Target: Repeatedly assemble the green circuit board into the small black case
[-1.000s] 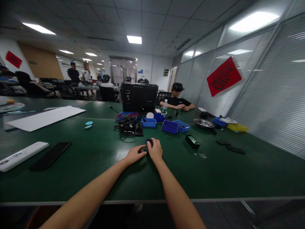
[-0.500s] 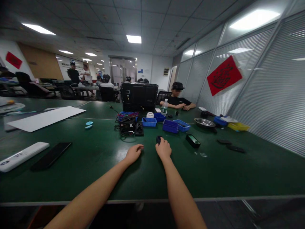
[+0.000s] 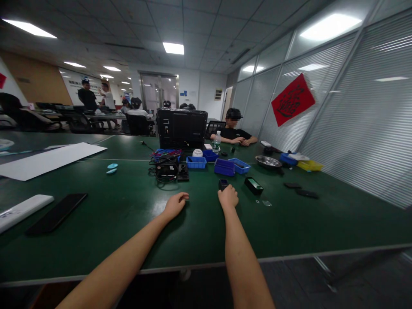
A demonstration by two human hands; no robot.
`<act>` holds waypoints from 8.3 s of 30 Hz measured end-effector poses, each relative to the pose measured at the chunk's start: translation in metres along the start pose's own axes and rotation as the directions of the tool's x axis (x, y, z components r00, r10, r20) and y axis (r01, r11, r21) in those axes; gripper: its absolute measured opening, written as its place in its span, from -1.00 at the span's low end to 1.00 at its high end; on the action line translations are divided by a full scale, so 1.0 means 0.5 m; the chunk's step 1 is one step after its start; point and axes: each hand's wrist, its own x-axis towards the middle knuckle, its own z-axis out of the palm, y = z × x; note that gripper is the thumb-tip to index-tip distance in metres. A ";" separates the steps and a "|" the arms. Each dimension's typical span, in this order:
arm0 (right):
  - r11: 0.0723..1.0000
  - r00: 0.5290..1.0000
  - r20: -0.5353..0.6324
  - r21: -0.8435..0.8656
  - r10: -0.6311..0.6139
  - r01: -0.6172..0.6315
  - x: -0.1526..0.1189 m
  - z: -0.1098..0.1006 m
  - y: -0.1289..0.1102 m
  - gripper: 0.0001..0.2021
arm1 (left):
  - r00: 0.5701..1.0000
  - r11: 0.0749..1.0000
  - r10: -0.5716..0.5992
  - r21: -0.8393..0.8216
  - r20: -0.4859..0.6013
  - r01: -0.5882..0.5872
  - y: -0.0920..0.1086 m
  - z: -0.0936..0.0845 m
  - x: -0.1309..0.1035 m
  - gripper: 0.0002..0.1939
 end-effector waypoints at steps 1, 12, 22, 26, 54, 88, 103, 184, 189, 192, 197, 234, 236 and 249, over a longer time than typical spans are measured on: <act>1.000 1.000 0.002 0.000 -0.005 0.005 0.000 0.000 0.000 -0.52 | 1.000 1.000 0.001 -0.004 0.001 -0.001 0.000 0.000 0.000 -0.63; 0.991 0.991 0.002 -0.010 -0.130 0.130 -0.022 0.016 -0.020 -0.54 | 1.000 1.000 0.026 -0.004 0.002 -0.026 -0.002 0.002 0.000 -0.65; 0.946 0.905 -0.409 0.229 -0.122 0.230 -0.035 -0.008 -0.024 -0.53 | 1.000 1.000 -0.002 0.002 0.019 0.002 0.007 -0.004 -0.002 -0.66; 0.794 0.845 -0.507 0.437 -0.172 0.424 -0.047 -0.012 -0.035 -0.49 | 0.999 1.000 -0.018 -0.002 0.032 0.018 0.011 -0.006 -0.002 -0.66; 0.820 0.860 0.091 0.365 -0.502 0.440 -0.070 0.048 -0.074 -0.68 | 0.994 0.997 -0.063 -0.053 -0.094 0.058 0.015 -0.015 0.002 -0.63; 0.942 0.941 0.050 -0.014 -0.334 0.335 -0.020 0.033 -0.031 -0.62 | 0.999 0.998 0.010 0.056 0.052 -0.013 0.017 -0.008 -0.006 -0.26; 0.764 0.790 0.034 0.284 -0.612 0.579 -0.013 0.036 -0.019 -0.67 | 0.999 0.999 0.004 0.034 0.048 -0.006 0.018 -0.010 -0.007 -0.26; 0.879 0.881 0.106 0.185 -0.462 0.439 -0.046 0.046 -0.048 -0.53 | 0.998 0.998 -0.029 -0.050 -0.053 0.027 0.012 -0.012 -0.003 -0.51; 0.894 0.897 0.012 0.095 -0.442 0.439 -0.067 0.040 -0.059 -0.61 | 0.998 0.999 -0.013 -0.048 -0.064 0.010 0.004 -0.005 -0.002 -0.51; 0.874 0.873 -0.054 -0.002 -0.485 0.486 -0.089 0.042 -0.072 -0.61 | 0.997 0.998 -0.009 -0.057 -0.075 0.005 0.001 -0.002 -0.001 -0.50; 0.761 0.759 -0.072 -0.002 -0.647 0.649 -0.127 0.043 -0.096 -0.58 | 0.987 0.993 -0.084 -0.092 -0.140 0.072 0.002 -0.006 0.003 -0.52; 0.452 0.832 0.280 0.891 -0.479 -0.040 -0.028 0.097 -0.054 -0.94 | 0.981 0.982 -0.066 0.164 -0.183 0.097 -0.012 -0.067 -0.037 -0.37; 0.457 0.827 0.281 0.889 -0.486 -0.033 -0.029 0.096 -0.054 -0.94 | 0.974 0.973 -0.086 0.192 -0.209 0.127 -0.028 -0.094 -0.040 -0.39; 0.491 0.811 0.291 0.871 -0.507 -0.005 -0.031 0.088 -0.053 -0.91 | 0.839 0.793 -0.303 0.368 -0.452 0.485 -0.192 -0.342 -0.080 -0.35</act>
